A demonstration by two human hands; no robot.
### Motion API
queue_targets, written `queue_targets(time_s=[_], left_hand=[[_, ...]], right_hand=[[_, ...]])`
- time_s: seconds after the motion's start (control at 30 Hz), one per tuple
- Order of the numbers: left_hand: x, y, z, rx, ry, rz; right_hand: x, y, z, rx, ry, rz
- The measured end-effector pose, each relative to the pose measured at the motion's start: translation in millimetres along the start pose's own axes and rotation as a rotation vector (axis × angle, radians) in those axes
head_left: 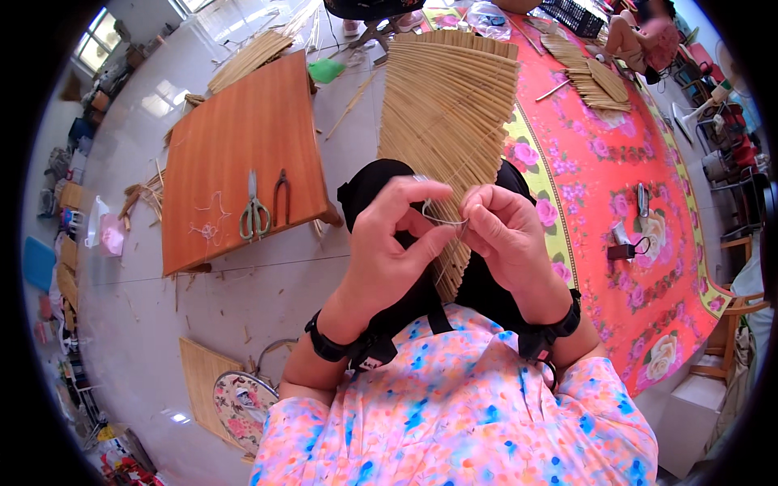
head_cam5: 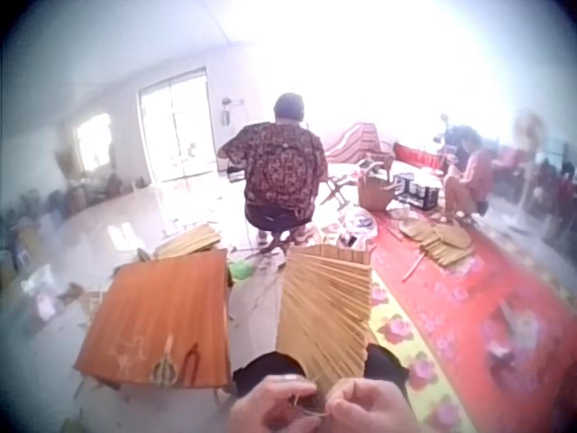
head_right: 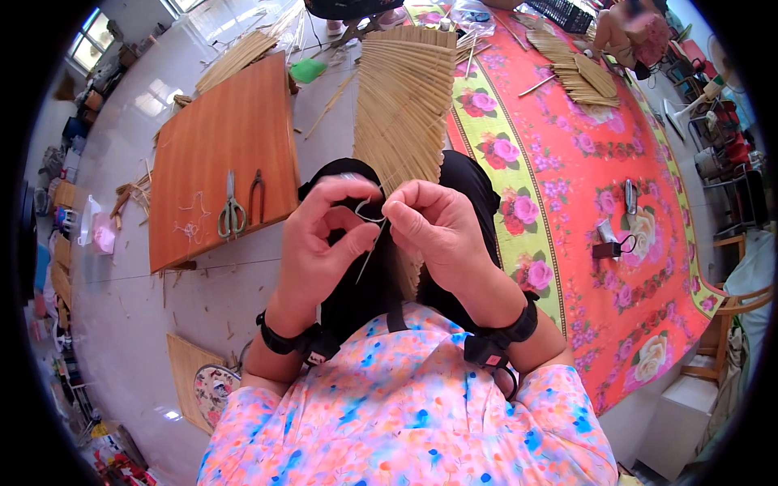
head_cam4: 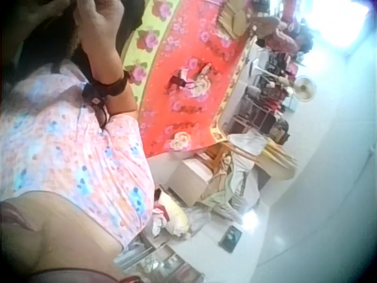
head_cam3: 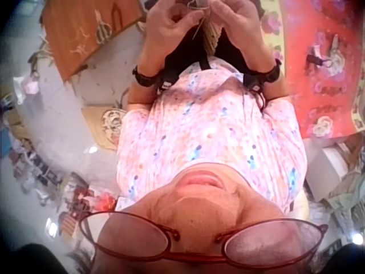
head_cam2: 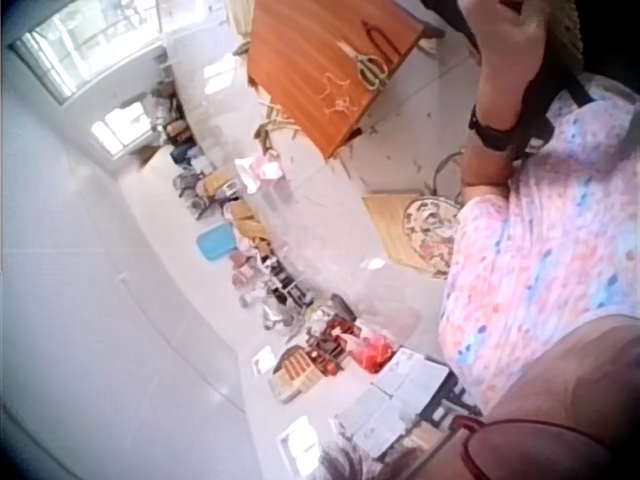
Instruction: The person assembles bamboo fans by weaving white thread through individual bamboo slats, using scissors to trim excess thread, and handling a roll of thread while working on a floral mat.
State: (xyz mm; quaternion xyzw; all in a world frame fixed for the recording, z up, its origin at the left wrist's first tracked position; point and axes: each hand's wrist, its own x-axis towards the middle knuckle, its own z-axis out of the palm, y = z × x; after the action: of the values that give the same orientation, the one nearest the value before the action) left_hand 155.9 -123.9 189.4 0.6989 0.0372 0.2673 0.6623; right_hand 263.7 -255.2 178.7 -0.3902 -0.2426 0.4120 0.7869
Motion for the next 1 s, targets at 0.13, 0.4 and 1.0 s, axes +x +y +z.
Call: queue_targets(time_s=[0.13, 0.4, 1.0], left_hand=[[3.8, -8.9, -1.4, 0.184, -0.027, 0.412], [9.3, -11.3, -14.2, -0.542, 0.069, 0.271], [10.7, -14.4, -11.0, -0.249, 0.156, 0.176]], right_hand=[[0.1, 1.4, -0.2, -0.020, 0.004, 0.007], [-2.3, -11.5, -12.9, -0.266, 0.116, -0.153], [58.6, -36.3, -69.6, -0.936, 0.463, -0.430]])
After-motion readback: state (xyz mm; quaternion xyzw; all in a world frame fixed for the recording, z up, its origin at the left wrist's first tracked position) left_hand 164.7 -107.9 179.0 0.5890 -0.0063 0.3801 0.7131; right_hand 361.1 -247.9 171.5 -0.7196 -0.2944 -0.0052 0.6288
